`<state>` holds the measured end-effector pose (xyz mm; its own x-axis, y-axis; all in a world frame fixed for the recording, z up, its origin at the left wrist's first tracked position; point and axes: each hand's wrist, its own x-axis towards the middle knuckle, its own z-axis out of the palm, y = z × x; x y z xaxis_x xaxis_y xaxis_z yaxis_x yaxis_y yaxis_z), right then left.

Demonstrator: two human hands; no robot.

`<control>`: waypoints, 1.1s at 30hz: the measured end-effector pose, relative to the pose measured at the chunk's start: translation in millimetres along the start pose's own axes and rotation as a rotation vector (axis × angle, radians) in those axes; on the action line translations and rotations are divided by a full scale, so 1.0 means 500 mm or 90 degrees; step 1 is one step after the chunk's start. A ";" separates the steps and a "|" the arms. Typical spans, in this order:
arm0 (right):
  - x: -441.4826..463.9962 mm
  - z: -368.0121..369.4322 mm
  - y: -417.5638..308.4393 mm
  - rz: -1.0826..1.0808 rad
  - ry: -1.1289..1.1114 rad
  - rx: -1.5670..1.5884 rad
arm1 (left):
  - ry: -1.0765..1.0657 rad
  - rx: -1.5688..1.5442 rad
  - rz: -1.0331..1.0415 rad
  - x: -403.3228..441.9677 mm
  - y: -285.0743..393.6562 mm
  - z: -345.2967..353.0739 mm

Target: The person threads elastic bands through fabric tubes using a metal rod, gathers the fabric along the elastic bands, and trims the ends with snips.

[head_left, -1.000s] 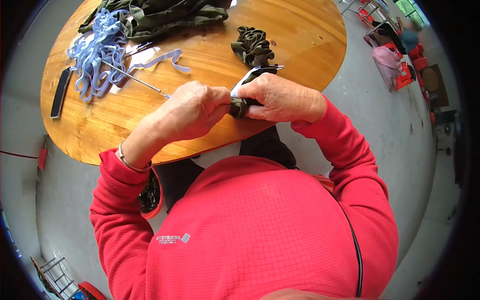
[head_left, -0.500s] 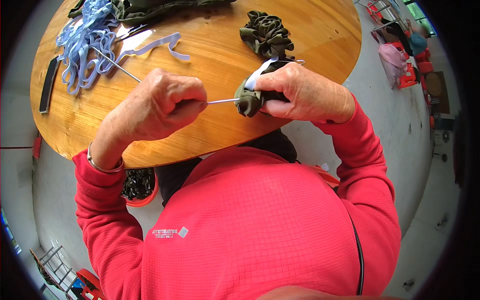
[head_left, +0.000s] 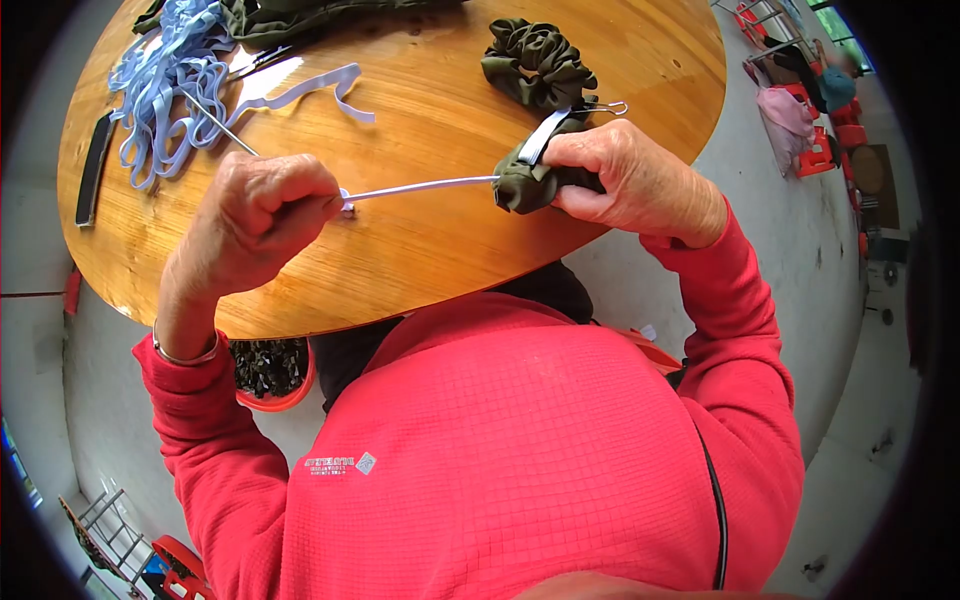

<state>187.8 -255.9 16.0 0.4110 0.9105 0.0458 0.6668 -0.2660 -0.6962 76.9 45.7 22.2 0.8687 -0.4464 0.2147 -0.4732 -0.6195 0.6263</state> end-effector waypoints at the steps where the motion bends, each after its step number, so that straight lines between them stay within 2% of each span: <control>1: 0.002 0.005 0.000 -0.028 0.017 0.021 | -0.002 -0.021 0.000 0.002 -0.002 0.005; 4: 0.016 0.019 -0.012 -0.053 0.004 0.041 | 0.000 -0.059 0.033 0.014 -0.015 0.035; 8: 0.035 0.031 -0.049 -0.020 -0.070 0.004 | -0.123 -0.012 0.032 0.049 0.024 0.070; 12: 0.028 0.053 -0.033 -0.034 -0.016 0.041 | -0.031 -0.053 0.035 0.062 0.052 0.109; 13: 0.027 0.055 -0.035 -0.033 -0.014 0.042 | -0.081 -0.114 -0.066 0.071 0.076 0.099; 16: 0.026 0.056 -0.041 -0.032 -0.009 0.048 | -0.055 -0.298 -0.245 0.081 0.086 0.112; 22: 0.018 0.056 -0.041 -0.045 -0.039 0.086 | -0.102 -0.290 -0.161 0.078 0.061 0.128; 25: 0.014 0.054 -0.034 -0.033 -0.069 0.072 | -0.140 -0.222 -0.112 0.082 0.064 0.117; 33: 0.010 0.033 -0.023 -0.041 -0.101 0.068 | -0.095 -0.206 -0.074 0.075 0.051 0.111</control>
<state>171.9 -243.0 12.7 0.2615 0.9651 -0.0144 0.6155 -0.1782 -0.7677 89.5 -22.5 4.6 0.8720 -0.4886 0.0315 -0.2810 -0.4467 0.8494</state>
